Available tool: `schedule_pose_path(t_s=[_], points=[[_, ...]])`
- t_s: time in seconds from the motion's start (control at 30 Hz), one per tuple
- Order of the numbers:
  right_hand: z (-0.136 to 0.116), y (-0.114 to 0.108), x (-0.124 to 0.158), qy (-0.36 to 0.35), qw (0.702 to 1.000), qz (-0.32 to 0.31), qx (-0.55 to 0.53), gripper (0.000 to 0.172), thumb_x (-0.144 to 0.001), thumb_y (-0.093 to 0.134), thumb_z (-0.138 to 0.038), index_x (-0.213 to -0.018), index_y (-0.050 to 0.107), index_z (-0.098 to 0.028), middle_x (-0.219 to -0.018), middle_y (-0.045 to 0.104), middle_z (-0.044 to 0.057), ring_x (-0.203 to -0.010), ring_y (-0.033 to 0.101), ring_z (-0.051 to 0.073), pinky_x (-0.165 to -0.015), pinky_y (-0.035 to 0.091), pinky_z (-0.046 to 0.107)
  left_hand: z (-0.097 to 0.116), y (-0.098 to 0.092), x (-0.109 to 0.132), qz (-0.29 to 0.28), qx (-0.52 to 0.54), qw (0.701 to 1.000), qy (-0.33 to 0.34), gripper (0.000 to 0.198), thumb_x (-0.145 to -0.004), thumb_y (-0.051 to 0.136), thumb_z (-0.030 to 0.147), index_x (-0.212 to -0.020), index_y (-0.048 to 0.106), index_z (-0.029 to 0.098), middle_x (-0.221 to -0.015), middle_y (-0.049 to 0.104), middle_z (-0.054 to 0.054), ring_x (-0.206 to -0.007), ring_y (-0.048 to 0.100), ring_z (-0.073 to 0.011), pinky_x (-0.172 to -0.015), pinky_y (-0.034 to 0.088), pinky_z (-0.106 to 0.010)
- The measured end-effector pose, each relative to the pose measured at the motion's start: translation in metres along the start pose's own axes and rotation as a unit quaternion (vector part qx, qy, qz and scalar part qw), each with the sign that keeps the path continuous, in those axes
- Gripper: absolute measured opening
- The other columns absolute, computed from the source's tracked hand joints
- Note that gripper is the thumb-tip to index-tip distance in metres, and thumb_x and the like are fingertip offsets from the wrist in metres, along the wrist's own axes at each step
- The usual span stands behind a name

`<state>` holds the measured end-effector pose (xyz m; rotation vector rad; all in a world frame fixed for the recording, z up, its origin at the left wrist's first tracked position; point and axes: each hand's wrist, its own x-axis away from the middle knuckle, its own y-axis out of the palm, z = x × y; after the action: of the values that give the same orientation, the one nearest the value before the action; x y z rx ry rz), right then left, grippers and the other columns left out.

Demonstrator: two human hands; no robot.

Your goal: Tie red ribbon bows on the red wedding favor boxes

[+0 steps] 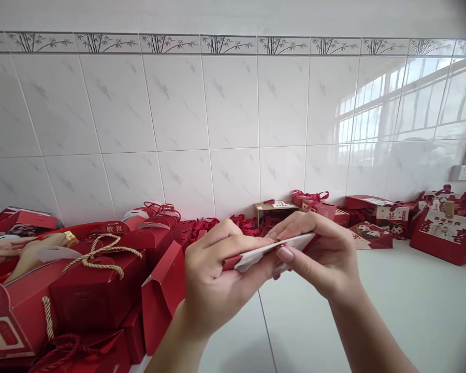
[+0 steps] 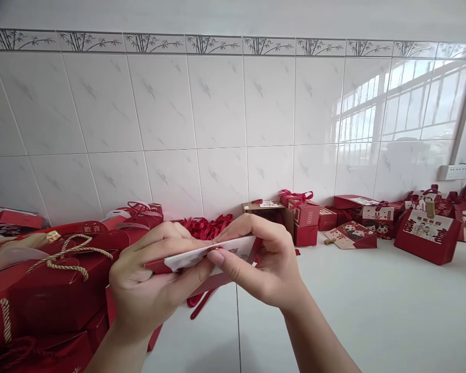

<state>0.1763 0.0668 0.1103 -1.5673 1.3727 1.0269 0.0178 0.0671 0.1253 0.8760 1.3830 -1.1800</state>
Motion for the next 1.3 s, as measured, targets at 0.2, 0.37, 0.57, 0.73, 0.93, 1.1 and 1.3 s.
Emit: schedule_pose_path(t_s=[0.2,0.37,0.57,0.73,0.93,1.1,1.3], points=[[0.000,0.009,-0.001,0.017,0.994,0.091,0.057,0.014,-0.077,0.069,-0.019,-0.067,0.059,-0.019,-0.066,0.063,0.002,-0.058,0.059,0.015,-0.045,0.044,0.026,-0.003,0.001,0.000,-0.041,-0.072,0.993,-0.083,0.044,-0.051,0.088,0.039,-0.081,0.063,0.020,-0.073,0.065,0.000,-0.065,0.061,-0.0162,-0.060,0.051,-0.030],[-0.002,0.008,-0.003,0.019,0.984,0.124,0.123,0.015,-0.076,0.069,-0.019,-0.065,0.058,-0.019,-0.062,0.060,0.000,-0.058,0.055,0.013,-0.044,0.040,0.025,-0.001,0.006,0.002,-0.040,-0.147,0.969,-0.194,0.059,-0.058,0.082,0.047,-0.101,0.051,0.021,-0.091,0.066,-0.006,-0.083,0.066,-0.0244,-0.070,0.053,-0.039],[0.000,0.004,-0.005,-0.038,0.974,0.122,0.185,0.011,-0.076,0.066,-0.016,-0.069,0.060,-0.020,-0.060,0.059,-0.001,-0.055,0.053,0.013,-0.044,0.039,0.027,-0.001,-0.005,0.000,-0.048,-0.162,0.970,-0.176,0.045,-0.070,0.074,0.029,-0.108,0.050,0.022,-0.094,0.065,-0.005,-0.083,0.065,-0.0201,-0.071,0.054,-0.034],[0.000,-0.001,-0.005,-0.054,0.962,0.151,0.219,0.010,-0.075,0.068,-0.018,-0.070,0.060,-0.021,-0.058,0.057,-0.002,-0.052,0.050,0.012,-0.044,0.037,0.027,-0.004,-0.012,-0.003,-0.093,-0.141,0.963,-0.212,0.026,-0.077,0.068,0.027,-0.100,0.057,0.021,-0.085,0.069,-0.003,-0.075,0.068,-0.0185,-0.062,0.056,-0.028],[0.002,-0.011,-0.005,-0.040,0.965,0.150,0.213,0.011,-0.075,0.069,-0.017,-0.069,0.060,-0.020,-0.056,0.054,-0.003,-0.048,0.045,0.010,-0.040,0.033,0.025,-0.009,-0.032,-0.009,-0.141,-0.101,0.963,-0.204,0.009,-0.081,0.065,0.026,-0.075,0.071,0.022,-0.066,0.070,0.000,-0.059,0.066,-0.0157,-0.047,0.051,-0.022],[-0.002,-0.014,-0.005,-0.085,0.984,0.019,0.153,0.008,-0.073,0.068,-0.013,-0.072,0.062,-0.019,-0.063,0.062,0.002,-0.057,0.058,0.016,-0.044,0.044,0.028,-0.004,-0.052,-0.012,-0.022,0.074,0.983,-0.165,0.007,-0.080,0.068,0.028,-0.074,0.072,0.027,-0.075,0.068,-0.001,-0.075,0.064,-0.0162,-0.068,0.056,-0.029],[-0.013,-0.001,0.001,-0.143,0.982,-0.074,0.103,0.013,-0.072,0.067,-0.011,-0.080,0.062,-0.019,-0.061,0.064,0.003,-0.058,0.062,0.018,-0.049,0.052,0.030,0.008,-0.039,-0.008,0.072,0.160,0.957,-0.230,0.023,-0.079,0.070,0.026,-0.100,0.061,0.032,-0.063,0.063,0.006,-0.052,0.060,-0.0122,-0.048,0.054,-0.025]])
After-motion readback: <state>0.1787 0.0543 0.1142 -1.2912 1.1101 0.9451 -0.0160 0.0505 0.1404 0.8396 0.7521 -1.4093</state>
